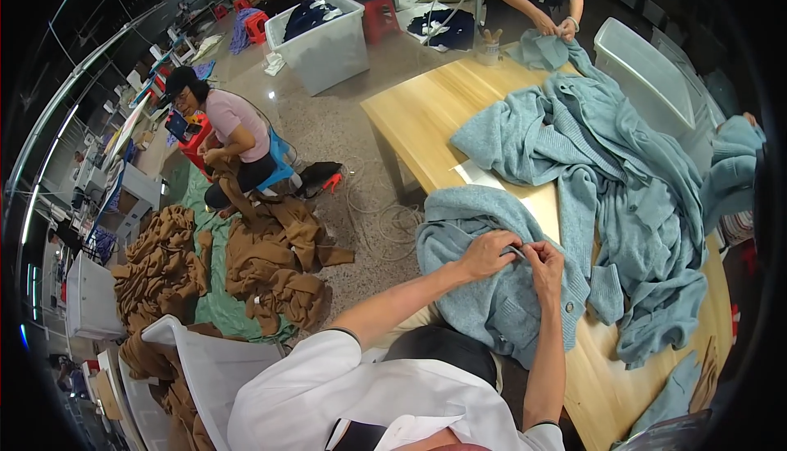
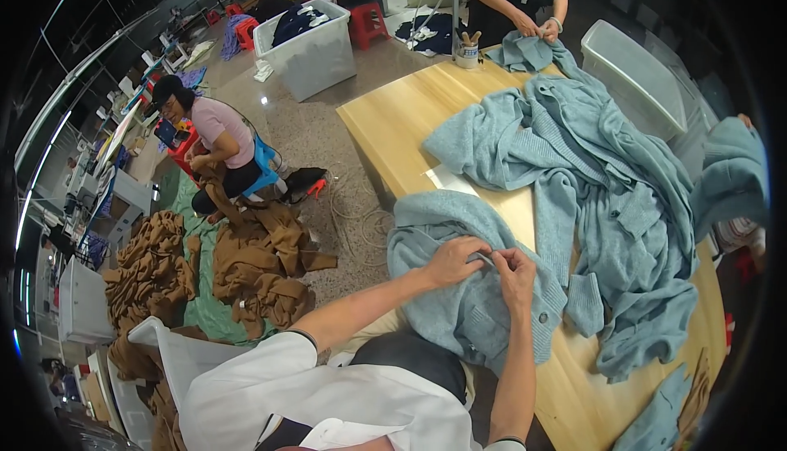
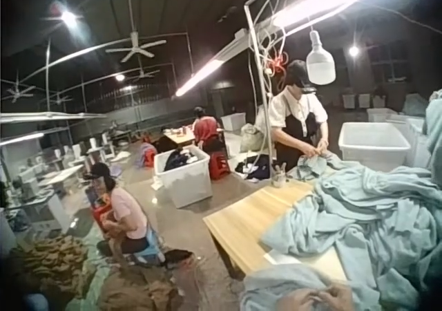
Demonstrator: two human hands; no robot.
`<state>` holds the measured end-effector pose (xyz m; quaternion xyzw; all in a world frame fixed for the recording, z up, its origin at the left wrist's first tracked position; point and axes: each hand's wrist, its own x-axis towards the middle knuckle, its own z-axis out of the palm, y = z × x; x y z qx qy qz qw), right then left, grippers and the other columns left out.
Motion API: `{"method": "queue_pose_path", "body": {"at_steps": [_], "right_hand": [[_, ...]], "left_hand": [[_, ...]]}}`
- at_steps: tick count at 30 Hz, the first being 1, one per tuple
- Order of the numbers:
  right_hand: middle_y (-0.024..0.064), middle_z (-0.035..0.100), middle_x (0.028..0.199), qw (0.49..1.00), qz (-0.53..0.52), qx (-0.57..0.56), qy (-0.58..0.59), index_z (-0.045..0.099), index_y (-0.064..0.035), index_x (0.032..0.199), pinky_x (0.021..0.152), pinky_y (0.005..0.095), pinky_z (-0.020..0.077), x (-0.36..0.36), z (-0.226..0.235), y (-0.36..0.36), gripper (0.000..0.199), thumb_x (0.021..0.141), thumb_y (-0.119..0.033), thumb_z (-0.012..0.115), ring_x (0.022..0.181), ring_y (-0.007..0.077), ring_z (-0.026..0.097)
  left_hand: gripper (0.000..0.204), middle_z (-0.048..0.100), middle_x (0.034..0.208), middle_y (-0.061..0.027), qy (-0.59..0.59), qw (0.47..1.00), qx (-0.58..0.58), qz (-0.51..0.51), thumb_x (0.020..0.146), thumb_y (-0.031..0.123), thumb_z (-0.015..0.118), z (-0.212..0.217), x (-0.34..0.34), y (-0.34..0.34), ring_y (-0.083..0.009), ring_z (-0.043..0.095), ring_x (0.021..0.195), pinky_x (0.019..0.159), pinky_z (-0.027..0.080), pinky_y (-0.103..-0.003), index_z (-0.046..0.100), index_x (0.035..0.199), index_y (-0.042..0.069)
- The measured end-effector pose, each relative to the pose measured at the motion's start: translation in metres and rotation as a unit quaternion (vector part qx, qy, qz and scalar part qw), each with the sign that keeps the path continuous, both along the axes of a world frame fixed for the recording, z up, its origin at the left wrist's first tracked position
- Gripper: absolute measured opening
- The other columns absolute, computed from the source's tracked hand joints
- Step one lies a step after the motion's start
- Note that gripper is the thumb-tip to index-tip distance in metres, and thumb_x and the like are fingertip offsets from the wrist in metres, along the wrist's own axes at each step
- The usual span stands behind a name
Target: Buttoning a light blue knitted cardigan on a workbench in a factory setting.
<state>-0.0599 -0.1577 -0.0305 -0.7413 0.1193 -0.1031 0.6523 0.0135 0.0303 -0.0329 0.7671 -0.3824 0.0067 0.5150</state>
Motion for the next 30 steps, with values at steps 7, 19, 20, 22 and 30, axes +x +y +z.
{"method": "queue_pose_path", "body": {"at_steps": [7,19,20,22,30], "right_hand": [[0.0087,0.077,0.112,0.994,0.107,0.036,-0.002,0.072,0.0052,0.123,0.089,0.0272,0.0576,-0.013,0.009,-0.011,0.035,0.089,0.003,0.079,0.097,0.0135,0.072],[0.0034,0.078,0.096,0.989,0.044,-0.138,-0.022,0.079,0.0023,0.120,0.081,0.0255,0.0538,-0.019,-0.004,-0.012,0.027,0.093,0.000,0.076,0.086,0.0096,0.067],[0.0032,0.078,0.095,0.989,0.038,-0.144,-0.022,0.079,0.0022,0.120,0.080,0.0251,0.0533,-0.018,-0.007,-0.014,0.027,0.093,0.000,0.076,0.085,0.0094,0.066],[0.0031,0.078,0.094,0.989,0.043,-0.142,-0.011,0.079,0.0020,0.120,0.079,0.0252,0.0525,-0.019,-0.005,-0.013,0.028,0.093,0.000,0.077,0.085,0.0087,0.066],[0.0039,0.079,0.100,0.992,0.034,-0.119,-0.026,0.079,0.0013,0.124,0.081,0.0247,0.0514,-0.021,-0.010,-0.014,0.027,0.098,-0.001,0.071,0.089,0.0093,0.066]], "left_hand": [[0.027,0.073,0.105,-0.0163,-0.016,0.998,0.059,-0.035,0.090,0.022,0.076,0.004,0.004,-0.003,-0.0401,0.070,0.104,0.089,0.055,-0.050,0.071,0.109,0.004],[0.025,0.073,0.103,-0.0229,0.006,0.996,0.033,-0.086,0.092,0.016,0.076,-0.001,0.011,0.002,-0.0443,0.070,0.102,0.086,0.055,-0.050,0.071,0.109,-0.002],[0.025,0.073,0.103,-0.0229,0.008,0.996,0.035,-0.084,0.092,0.016,0.076,0.000,0.012,0.002,-0.0443,0.070,0.102,0.086,0.055,-0.050,0.071,0.109,-0.002],[0.022,0.074,0.099,-0.0238,0.028,0.996,0.018,-0.077,0.092,0.013,0.075,0.001,0.012,0.001,-0.0451,0.071,0.099,0.085,0.055,-0.049,0.073,0.106,-0.003],[0.018,0.076,0.094,-0.0233,0.074,0.995,-0.003,-0.066,0.090,0.010,0.074,0.005,0.011,0.000,-0.0424,0.074,0.095,0.082,0.056,-0.047,0.075,0.102,-0.003]]}}
